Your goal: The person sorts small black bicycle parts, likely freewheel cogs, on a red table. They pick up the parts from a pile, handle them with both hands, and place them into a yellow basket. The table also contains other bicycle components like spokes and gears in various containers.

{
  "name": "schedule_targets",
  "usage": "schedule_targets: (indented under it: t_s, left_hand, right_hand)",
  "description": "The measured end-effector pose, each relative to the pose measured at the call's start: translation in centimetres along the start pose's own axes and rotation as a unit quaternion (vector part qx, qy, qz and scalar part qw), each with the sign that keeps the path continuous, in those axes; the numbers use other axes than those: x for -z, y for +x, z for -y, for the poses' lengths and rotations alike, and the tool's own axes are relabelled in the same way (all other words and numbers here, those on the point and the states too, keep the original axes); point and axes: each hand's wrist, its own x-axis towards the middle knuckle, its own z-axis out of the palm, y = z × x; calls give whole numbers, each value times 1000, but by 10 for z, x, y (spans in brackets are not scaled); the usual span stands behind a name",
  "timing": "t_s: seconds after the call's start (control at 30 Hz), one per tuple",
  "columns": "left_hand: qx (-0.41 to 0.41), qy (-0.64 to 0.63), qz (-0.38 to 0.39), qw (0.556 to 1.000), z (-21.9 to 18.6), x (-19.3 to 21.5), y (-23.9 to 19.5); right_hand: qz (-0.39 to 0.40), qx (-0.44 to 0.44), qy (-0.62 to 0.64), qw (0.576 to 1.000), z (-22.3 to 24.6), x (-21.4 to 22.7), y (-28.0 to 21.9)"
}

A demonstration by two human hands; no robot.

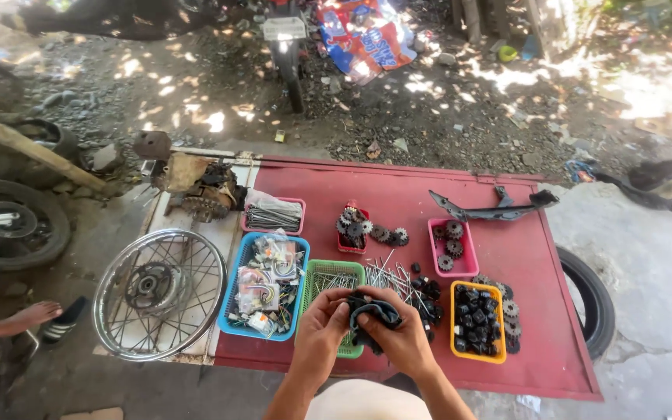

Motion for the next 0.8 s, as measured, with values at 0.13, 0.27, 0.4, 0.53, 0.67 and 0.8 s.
schedule_targets:
  t_s: [0.13,0.27,0.4,0.53,0.67,0.8]
  left_hand:
    - [70,-51,36,996,0,21,0]
    - [124,5,70,990,-13,36,1]
    - [204,-20,118,972,-22,48,3]
    - [202,-75,162,963,-11,62,4]
    - [200,-68,171,962,-3,60,0]
    - [169,48,162,971,4,48,-2]
  right_hand:
    - [-37,57,-34,997,-2,-21,-5]
    - [-113,74,-134,982,-3,-38,-14]
    - [-124,67,-198,970,-4,-46,-30]
    - [-112,84,-210,968,5,-52,-41]
    - [-94,70,-191,975,-3,-42,-46]
    - [-74,55,-143,985,-10,-20,-45]
